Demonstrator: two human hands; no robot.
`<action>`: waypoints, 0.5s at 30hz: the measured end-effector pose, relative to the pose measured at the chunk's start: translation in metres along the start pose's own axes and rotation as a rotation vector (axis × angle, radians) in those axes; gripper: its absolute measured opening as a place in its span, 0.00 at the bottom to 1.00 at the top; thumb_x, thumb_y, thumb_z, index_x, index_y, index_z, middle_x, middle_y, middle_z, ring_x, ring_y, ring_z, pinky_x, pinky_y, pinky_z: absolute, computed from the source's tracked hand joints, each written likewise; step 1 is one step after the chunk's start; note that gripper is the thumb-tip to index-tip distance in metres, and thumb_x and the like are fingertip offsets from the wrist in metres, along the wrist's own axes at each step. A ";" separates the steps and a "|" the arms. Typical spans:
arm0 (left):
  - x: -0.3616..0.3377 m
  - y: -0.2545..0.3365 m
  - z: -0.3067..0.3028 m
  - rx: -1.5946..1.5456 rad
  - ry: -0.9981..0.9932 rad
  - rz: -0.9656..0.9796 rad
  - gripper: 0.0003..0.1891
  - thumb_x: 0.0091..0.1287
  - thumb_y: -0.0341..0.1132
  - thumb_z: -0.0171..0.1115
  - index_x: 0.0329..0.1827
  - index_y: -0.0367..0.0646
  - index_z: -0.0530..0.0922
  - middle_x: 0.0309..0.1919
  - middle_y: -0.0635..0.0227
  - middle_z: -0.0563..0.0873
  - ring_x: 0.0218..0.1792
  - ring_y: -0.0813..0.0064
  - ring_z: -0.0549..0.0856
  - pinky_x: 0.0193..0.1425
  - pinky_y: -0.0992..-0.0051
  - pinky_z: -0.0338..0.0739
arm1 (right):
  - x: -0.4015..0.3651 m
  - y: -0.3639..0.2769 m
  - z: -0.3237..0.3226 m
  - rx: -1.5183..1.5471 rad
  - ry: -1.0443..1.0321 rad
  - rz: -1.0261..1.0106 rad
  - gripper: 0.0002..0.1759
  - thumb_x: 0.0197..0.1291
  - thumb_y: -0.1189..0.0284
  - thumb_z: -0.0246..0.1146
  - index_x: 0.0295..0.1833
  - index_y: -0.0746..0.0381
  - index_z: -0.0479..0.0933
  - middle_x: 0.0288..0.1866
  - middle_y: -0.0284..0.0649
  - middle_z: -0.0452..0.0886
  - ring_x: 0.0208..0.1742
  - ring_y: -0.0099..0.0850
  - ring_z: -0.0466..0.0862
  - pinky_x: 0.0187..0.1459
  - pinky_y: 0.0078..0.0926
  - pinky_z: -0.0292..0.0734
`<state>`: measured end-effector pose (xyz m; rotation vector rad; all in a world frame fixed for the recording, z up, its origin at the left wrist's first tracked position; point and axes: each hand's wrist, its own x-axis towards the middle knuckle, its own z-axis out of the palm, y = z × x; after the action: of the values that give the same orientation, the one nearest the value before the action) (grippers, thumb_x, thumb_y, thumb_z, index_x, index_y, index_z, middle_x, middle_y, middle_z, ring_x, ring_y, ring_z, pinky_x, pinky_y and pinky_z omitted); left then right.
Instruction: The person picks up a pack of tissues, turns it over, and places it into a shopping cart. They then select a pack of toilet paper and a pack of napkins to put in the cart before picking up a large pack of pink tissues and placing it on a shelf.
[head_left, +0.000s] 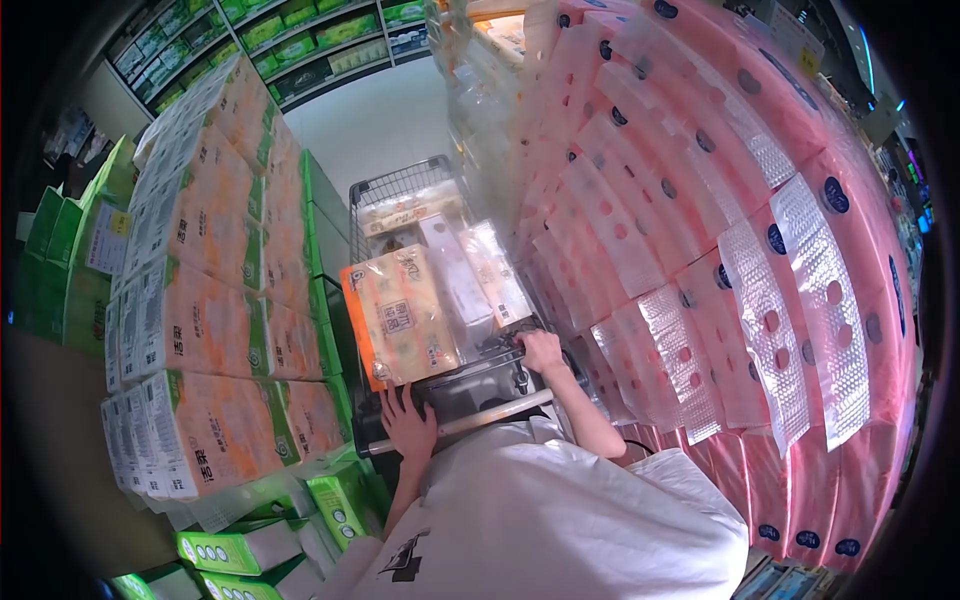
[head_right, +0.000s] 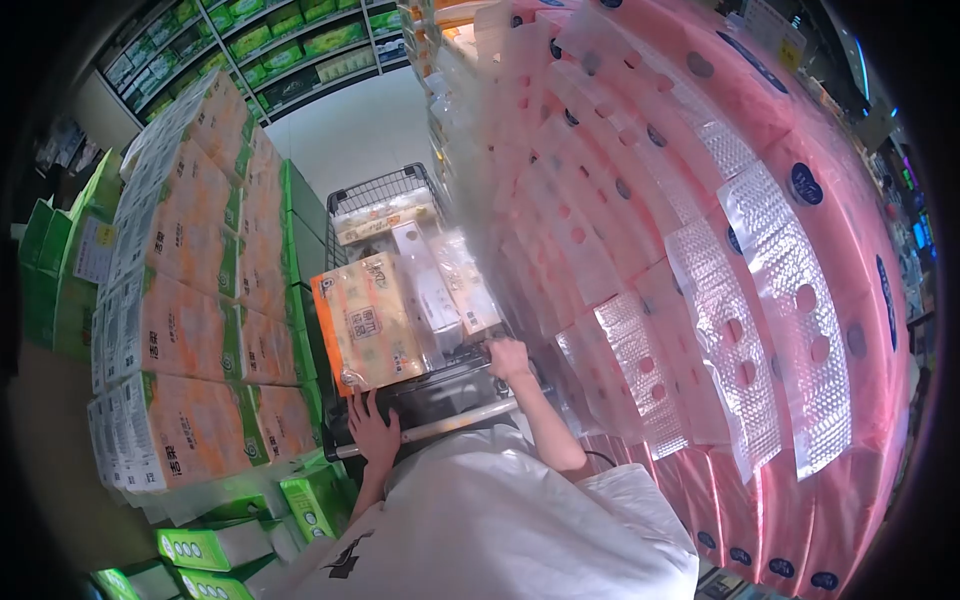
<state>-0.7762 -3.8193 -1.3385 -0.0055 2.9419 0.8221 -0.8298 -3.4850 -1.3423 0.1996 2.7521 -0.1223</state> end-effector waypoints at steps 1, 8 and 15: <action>0.005 -0.001 0.001 0.014 0.003 0.008 0.33 0.63 0.40 0.65 0.73 0.48 0.68 0.80 0.57 0.60 0.79 0.50 0.60 0.75 0.49 0.61 | 0.005 0.000 0.002 0.010 0.020 -0.011 0.19 0.41 0.71 0.70 0.44 0.48 0.85 0.40 0.40 0.88 0.47 0.40 0.88 0.47 0.42 0.83; 0.042 -0.009 0.012 0.048 0.026 0.026 0.32 0.64 0.41 0.64 0.73 0.48 0.68 0.80 0.58 0.60 0.79 0.51 0.59 0.76 0.48 0.60 | 0.042 -0.003 -0.001 0.027 -0.032 -0.015 0.22 0.42 0.73 0.69 0.48 0.48 0.85 0.41 0.40 0.88 0.48 0.40 0.88 0.50 0.43 0.83; 0.075 -0.008 0.011 0.023 0.023 0.015 0.30 0.64 0.39 0.63 0.71 0.48 0.70 0.78 0.59 0.63 0.79 0.52 0.61 0.76 0.50 0.61 | 0.067 -0.012 -0.015 0.051 -0.001 -0.031 0.20 0.41 0.74 0.69 0.45 0.49 0.85 0.40 0.40 0.88 0.47 0.41 0.88 0.48 0.43 0.82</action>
<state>-0.8498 -3.8194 -1.3583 0.0088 2.9764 0.7953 -0.8991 -3.4871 -1.3531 0.1704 2.7537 -0.2005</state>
